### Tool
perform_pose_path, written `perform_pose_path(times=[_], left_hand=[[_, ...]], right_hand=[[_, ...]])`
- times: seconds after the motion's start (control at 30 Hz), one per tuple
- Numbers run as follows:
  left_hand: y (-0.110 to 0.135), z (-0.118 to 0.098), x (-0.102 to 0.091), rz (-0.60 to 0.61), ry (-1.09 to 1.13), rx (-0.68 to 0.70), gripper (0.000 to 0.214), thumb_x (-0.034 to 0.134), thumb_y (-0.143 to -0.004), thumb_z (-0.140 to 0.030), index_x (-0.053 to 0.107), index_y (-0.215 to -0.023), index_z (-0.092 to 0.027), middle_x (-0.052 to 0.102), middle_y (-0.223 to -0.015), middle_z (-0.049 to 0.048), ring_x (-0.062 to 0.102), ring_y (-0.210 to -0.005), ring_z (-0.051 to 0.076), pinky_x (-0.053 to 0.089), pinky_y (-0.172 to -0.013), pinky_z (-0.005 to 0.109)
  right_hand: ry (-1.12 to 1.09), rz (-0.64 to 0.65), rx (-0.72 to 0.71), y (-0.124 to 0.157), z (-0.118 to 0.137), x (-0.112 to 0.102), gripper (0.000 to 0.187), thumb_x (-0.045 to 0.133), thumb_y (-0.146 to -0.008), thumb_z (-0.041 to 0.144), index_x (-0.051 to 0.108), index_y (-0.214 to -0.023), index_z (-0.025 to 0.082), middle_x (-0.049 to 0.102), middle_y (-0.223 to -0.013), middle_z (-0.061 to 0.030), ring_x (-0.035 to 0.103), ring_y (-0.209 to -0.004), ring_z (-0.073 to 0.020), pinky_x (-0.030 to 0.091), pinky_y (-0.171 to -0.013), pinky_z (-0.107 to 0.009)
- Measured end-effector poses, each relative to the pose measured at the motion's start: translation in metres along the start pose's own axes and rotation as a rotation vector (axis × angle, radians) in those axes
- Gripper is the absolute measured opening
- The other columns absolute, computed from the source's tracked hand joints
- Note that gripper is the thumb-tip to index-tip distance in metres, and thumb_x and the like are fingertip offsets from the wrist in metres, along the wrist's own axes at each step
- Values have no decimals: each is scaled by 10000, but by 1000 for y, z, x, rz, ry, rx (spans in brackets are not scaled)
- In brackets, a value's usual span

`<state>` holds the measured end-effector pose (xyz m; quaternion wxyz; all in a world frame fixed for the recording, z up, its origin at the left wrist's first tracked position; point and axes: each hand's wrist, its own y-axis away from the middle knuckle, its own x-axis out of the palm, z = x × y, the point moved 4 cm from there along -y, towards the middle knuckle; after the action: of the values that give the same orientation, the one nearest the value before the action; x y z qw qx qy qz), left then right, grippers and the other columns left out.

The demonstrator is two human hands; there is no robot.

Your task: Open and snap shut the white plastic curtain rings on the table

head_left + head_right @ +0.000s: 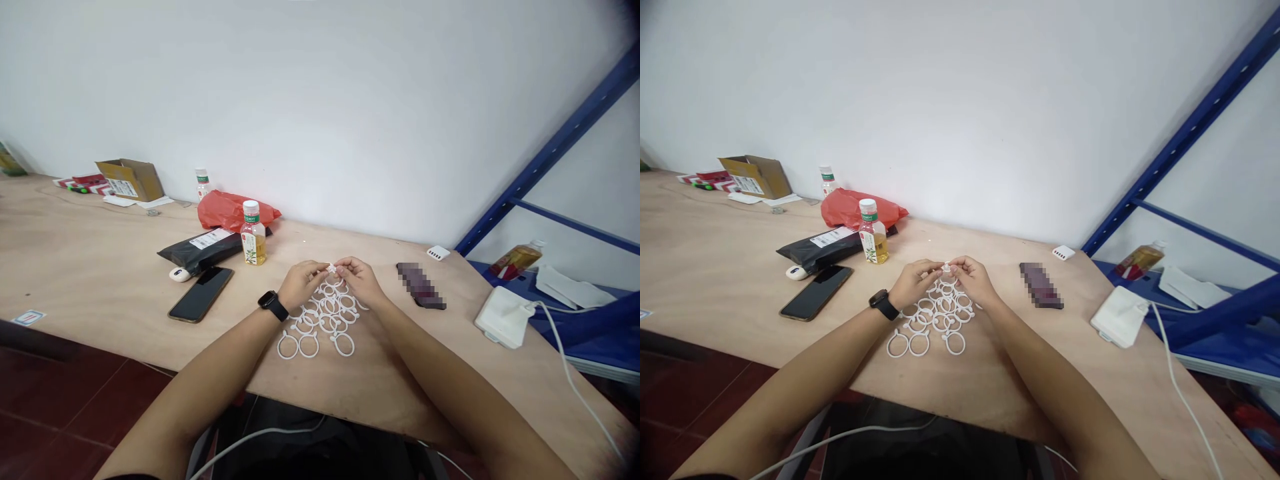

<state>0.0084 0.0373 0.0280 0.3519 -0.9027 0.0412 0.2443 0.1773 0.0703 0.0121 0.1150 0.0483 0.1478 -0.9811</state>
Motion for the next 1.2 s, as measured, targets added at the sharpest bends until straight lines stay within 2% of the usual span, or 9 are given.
perform_pose_path(times=[0.13, 0.3, 0.4, 0.5, 0.63, 0.8, 1.03, 1.2], left_hand=[[2, -7, 6, 16, 16, 37, 151, 593, -893, -260, 713, -957, -192, 729, -903, 54, 656, -836, 166, 507, -780, 292], [4, 6, 10, 13, 8, -22, 153, 607, -883, -283, 718, -927, -188, 738, -856, 41, 664, -764, 152, 513, -720, 272], [5, 7, 10, 25, 39, -51, 190, 605, -886, -307, 717, -985, -191, 744, -897, 43, 669, -774, 150, 517, -721, 266], [4, 1, 10, 48, 56, -23, 197, 594, -895, -304, 718, -1006, -200, 742, -945, 47, 672, -829, 155, 514, -765, 271], [3, -5, 10, 52, 39, 2, 164, 593, -890, -289, 713, -922, -181, 733, -880, 50, 657, -782, 153, 503, -736, 271], [4, -1, 8, -2, -26, -31, 148, 605, -873, -291, 685, -871, -167, 705, -801, 38, 626, -724, 144, 481, -690, 263], [5, 4, 12, 31, 79, -51, 192, 597, -886, -334, 671, -855, -159, 701, -798, 38, 625, -726, 141, 482, -694, 258], [1, 0, 4, -7, -39, 34, 179, 573, -903, -323, 653, -858, -169, 678, -807, 45, 607, -755, 155, 482, -742, 293]], right_hand=[[86, -80, -54, 17, -1, -3, 277, 675, -787, 453, 670, -894, 197, 665, -761, -27, 587, -646, -149, 476, -567, -261], [228, -112, -149, 18, -4, 3, 214, 641, -820, 390, 688, -870, 187, 688, -810, -40, 614, -729, -169, 500, -675, -292], [242, -122, -187, 19, -4, 6, 208, 614, -845, 384, 682, -876, 190, 693, -824, -45, 625, -745, -174, 511, -696, -302], [251, -135, -247, 21, -2, 8, 193, 604, -857, 378, 673, -876, 198, 694, -882, -56, 638, -798, -182, 521, -729, -313], [259, -164, -336, 23, 5, 8, 161, 604, -864, 354, 671, -837, 211, 682, -975, -75, 642, -916, -197, 528, -795, -336], [262, -123, -418, 25, 9, 11, 111, 634, -853, 321, 697, -881, 234, 677, -1033, -71, 632, -999, -206, 514, -890, -374], [282, -119, -392, 25, 8, 12, 137, 598, -881, 336, 666, -838, 225, 667, -948, -59, 626, -902, -183, 521, -789, -332], [330, -110, -360, 12, 6, -1, 160, 589, -879, 353, 676, -876, 220, 674, -925, -52, 628, -903, -190, 503, -817, -335]])
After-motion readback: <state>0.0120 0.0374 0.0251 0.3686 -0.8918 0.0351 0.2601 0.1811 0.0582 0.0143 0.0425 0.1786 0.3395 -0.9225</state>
